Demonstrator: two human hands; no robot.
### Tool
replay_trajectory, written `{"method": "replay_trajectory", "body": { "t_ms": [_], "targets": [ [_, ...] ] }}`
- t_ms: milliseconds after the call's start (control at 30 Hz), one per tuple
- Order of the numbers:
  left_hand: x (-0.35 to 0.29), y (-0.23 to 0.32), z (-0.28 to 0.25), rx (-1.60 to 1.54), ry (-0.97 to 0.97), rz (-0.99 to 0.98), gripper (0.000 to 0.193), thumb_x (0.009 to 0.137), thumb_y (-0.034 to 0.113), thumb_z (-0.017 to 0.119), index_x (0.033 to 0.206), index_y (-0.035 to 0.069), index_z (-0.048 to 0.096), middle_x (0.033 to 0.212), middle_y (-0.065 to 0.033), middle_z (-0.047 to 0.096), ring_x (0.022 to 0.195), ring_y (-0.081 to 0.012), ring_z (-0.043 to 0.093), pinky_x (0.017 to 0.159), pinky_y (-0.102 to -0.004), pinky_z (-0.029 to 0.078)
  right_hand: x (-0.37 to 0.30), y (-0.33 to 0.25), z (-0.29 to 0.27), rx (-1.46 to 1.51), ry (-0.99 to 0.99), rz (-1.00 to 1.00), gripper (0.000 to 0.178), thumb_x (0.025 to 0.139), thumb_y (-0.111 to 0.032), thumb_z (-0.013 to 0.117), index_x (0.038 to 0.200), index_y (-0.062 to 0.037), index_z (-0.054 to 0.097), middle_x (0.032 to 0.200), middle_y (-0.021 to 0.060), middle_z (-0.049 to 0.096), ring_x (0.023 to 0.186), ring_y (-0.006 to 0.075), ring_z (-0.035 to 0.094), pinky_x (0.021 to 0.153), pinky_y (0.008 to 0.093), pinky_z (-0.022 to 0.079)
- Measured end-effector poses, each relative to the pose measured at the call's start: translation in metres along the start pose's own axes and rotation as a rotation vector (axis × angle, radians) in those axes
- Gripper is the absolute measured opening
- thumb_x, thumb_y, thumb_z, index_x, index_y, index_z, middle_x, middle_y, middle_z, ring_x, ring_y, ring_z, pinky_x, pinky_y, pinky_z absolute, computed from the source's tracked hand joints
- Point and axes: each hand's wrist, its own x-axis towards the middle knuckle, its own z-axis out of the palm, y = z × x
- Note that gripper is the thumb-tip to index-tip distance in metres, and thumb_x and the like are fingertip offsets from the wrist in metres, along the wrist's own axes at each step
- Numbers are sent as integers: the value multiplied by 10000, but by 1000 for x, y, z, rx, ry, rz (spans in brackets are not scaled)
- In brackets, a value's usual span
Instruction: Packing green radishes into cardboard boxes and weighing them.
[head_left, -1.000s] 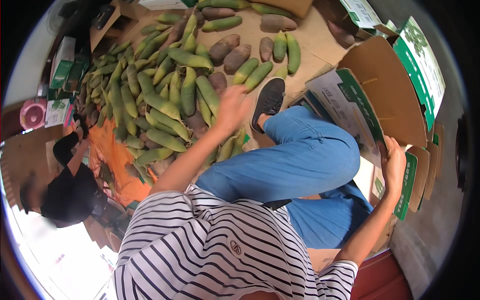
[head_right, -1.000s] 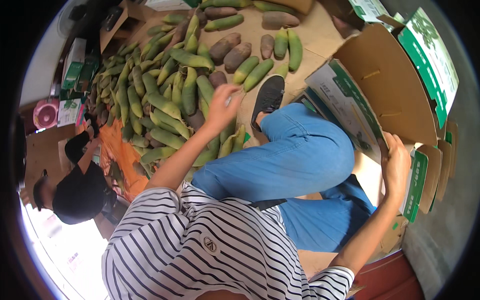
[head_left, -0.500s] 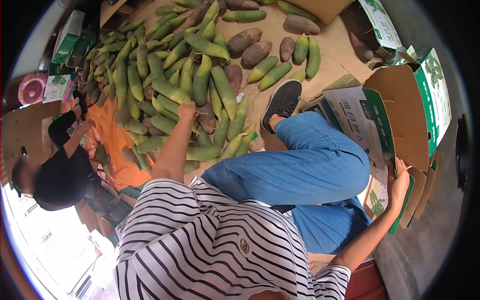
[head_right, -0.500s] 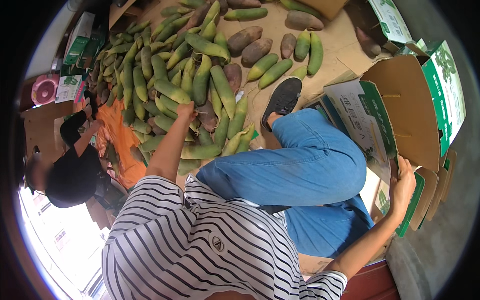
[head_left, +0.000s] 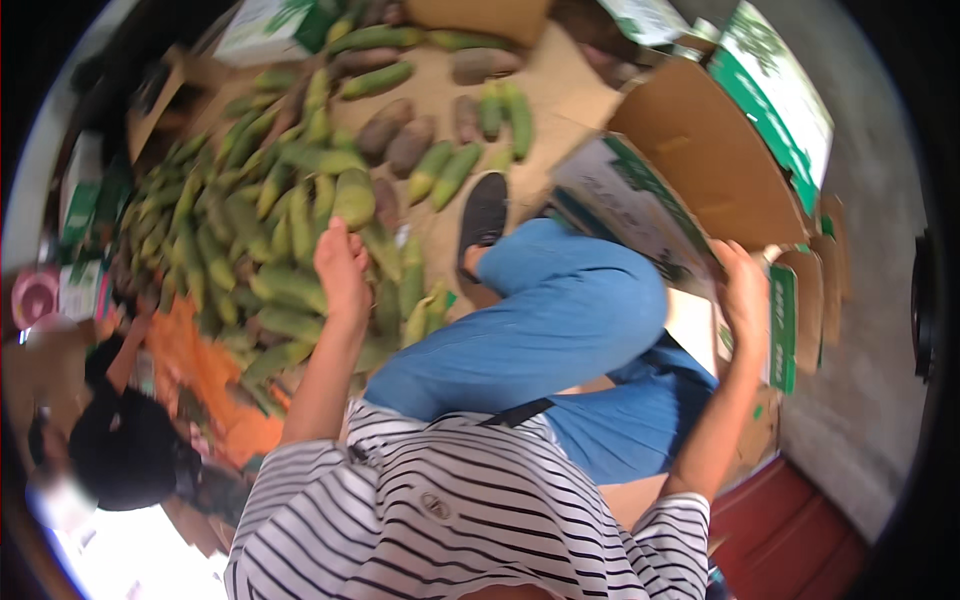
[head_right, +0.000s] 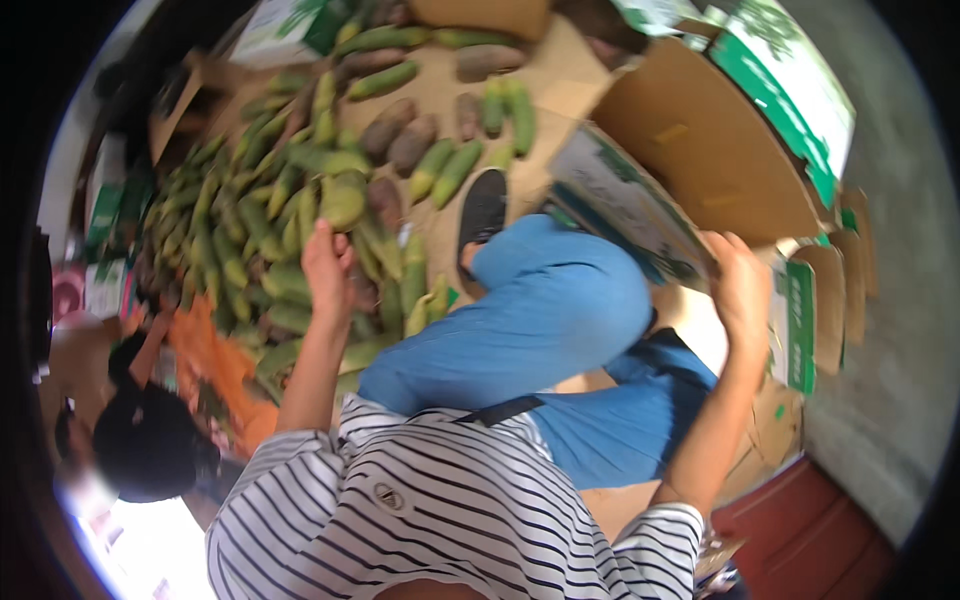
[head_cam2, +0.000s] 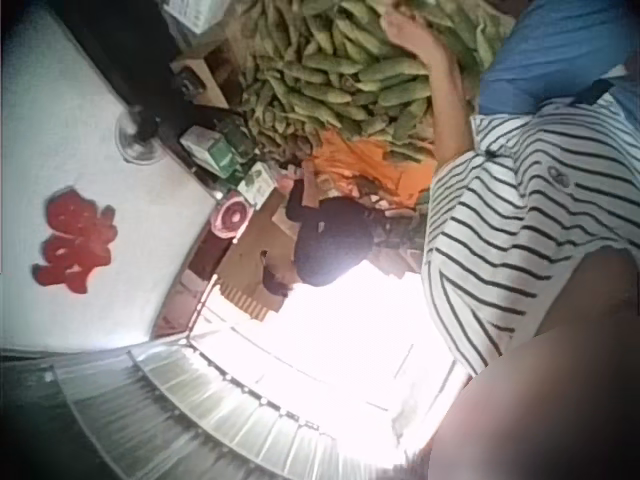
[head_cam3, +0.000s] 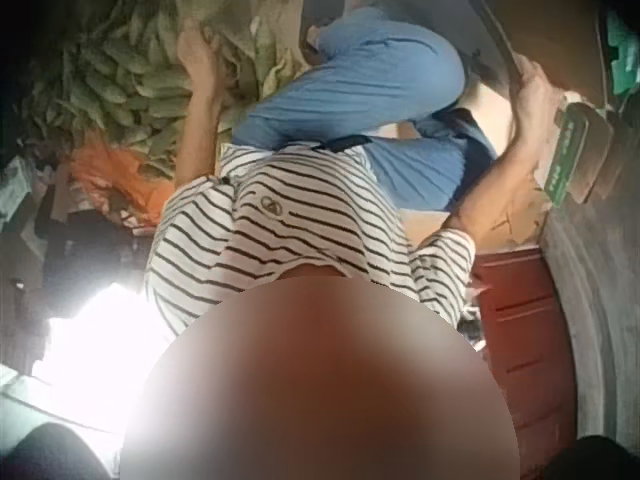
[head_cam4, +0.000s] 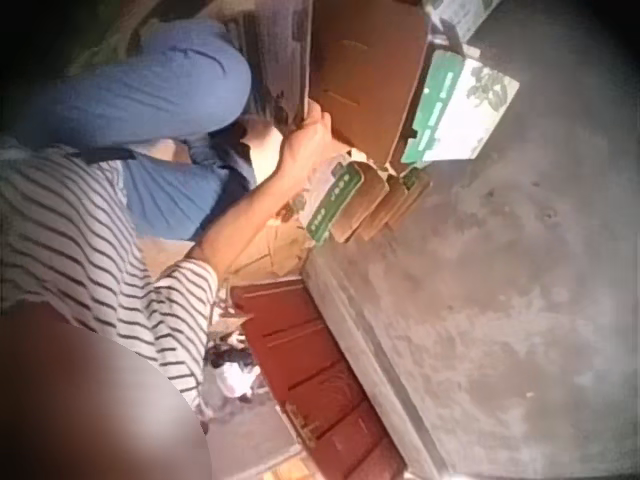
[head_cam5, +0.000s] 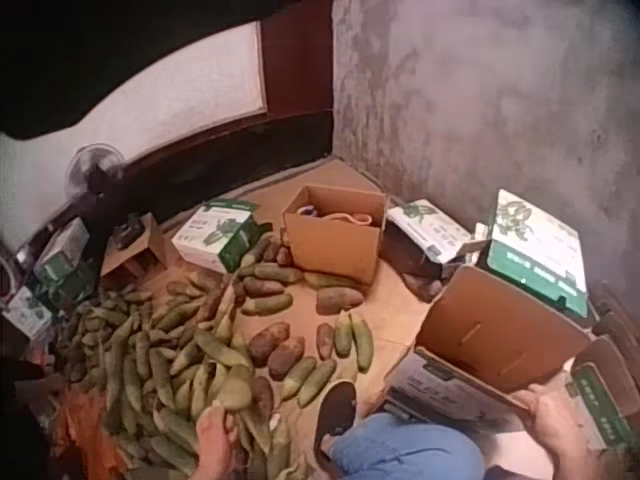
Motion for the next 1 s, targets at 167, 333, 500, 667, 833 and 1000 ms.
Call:
{"method": "replay_trajectory", "body": {
  "t_ms": [167,333,500,667,833,1000],
  "targets": [
    [-64,83,110,151,-629,202,241,977,269,476,826,82,482,637,64,398,543,-10,333,460,-169,259,-6,5,1,14,45,-1,147,840,-121,582,975,-99,637,827,140,578,780,358,582,676,431,452],
    [-74,109,217,185,-1061,389,297,955,276,519,773,42,502,649,17,459,580,-64,411,503,-243,345,-8,12,8,-1,66,-5,147,836,-137,591,970,-99,638,818,134,578,783,345,584,668,430,455],
    [-47,69,228,553,-827,766,281,927,276,575,798,30,526,631,2,510,571,-80,481,527,-255,394,-6,13,12,21,52,-12,295,682,-13,584,949,-128,638,820,121,584,794,327,603,688,432,486],
    [25,-38,72,796,-554,403,271,855,264,627,802,13,542,689,-148,567,637,-257,562,594,-370,435,-8,17,9,78,37,-35,167,816,-67,613,981,-49,632,899,162,602,855,362,583,739,408,454],
    [27,-127,-127,1132,-24,308,271,772,233,654,880,-9,593,862,-194,604,866,-364,571,789,-435,453,-9,17,-5,26,-6,6,189,854,-63,563,1033,-58,624,939,168,590,880,372,568,755,399,445],
    [41,-135,-222,1133,473,106,409,771,303,697,922,-61,585,851,-225,609,760,-367,599,721,-421,482,-5,17,1,12,12,11,186,851,-56,574,1032,-38,615,932,167,586,879,376,566,767,395,444]
  ]
}}
